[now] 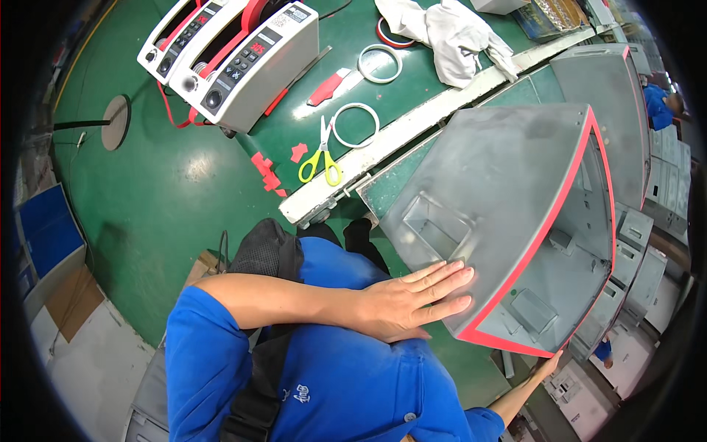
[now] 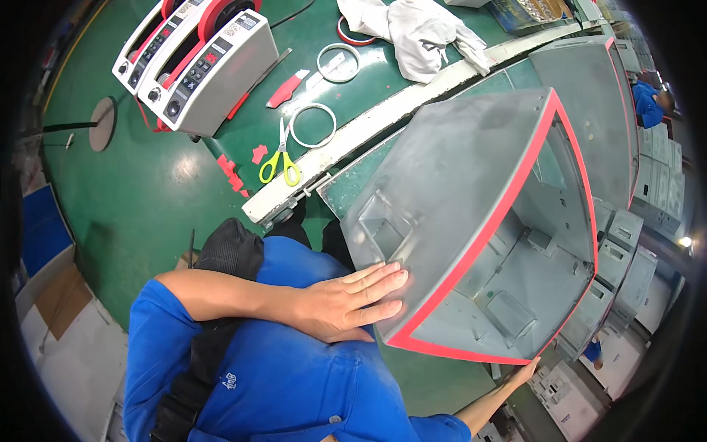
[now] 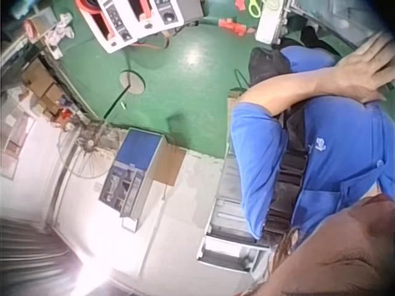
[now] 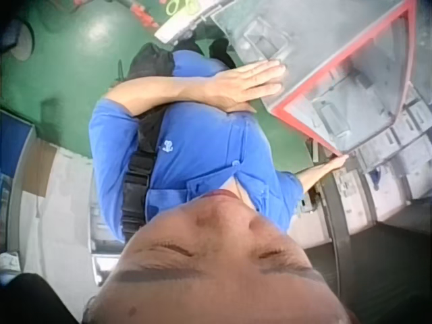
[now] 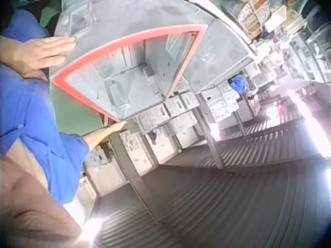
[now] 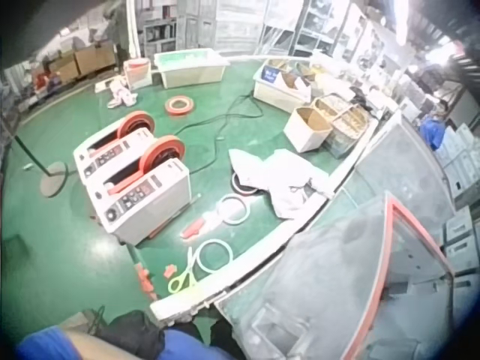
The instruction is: Applying adhesive tape to the edges of metal enclosures and assembling internal components.
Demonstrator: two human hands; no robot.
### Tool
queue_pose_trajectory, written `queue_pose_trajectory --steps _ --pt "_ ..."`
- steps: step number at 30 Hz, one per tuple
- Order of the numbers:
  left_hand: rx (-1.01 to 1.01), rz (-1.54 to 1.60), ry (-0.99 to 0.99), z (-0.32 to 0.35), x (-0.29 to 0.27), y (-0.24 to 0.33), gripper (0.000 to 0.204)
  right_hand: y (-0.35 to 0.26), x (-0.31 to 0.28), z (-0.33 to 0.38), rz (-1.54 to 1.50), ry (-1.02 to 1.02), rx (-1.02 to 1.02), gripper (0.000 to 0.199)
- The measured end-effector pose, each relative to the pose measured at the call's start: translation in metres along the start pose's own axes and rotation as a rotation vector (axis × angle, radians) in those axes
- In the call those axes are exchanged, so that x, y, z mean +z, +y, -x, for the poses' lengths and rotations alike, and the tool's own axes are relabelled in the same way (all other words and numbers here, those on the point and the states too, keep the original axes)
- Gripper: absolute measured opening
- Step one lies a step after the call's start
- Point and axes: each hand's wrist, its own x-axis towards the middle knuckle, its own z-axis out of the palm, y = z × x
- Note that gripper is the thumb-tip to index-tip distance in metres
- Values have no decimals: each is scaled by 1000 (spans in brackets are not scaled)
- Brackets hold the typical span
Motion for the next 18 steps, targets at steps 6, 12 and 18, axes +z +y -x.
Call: queue_pose_trajectory --steps 6,12,18 --pt "-57 16 -13 -3 2 5 87 5 -1 11 -21 29 28 51" --pt "-57 -32 101 -11 1 -3 88 6 4 42 455 192 -161 43" --pt "-138 -144 216 -20 -12 -15 87 -3 35 97 118 274 -223 31"
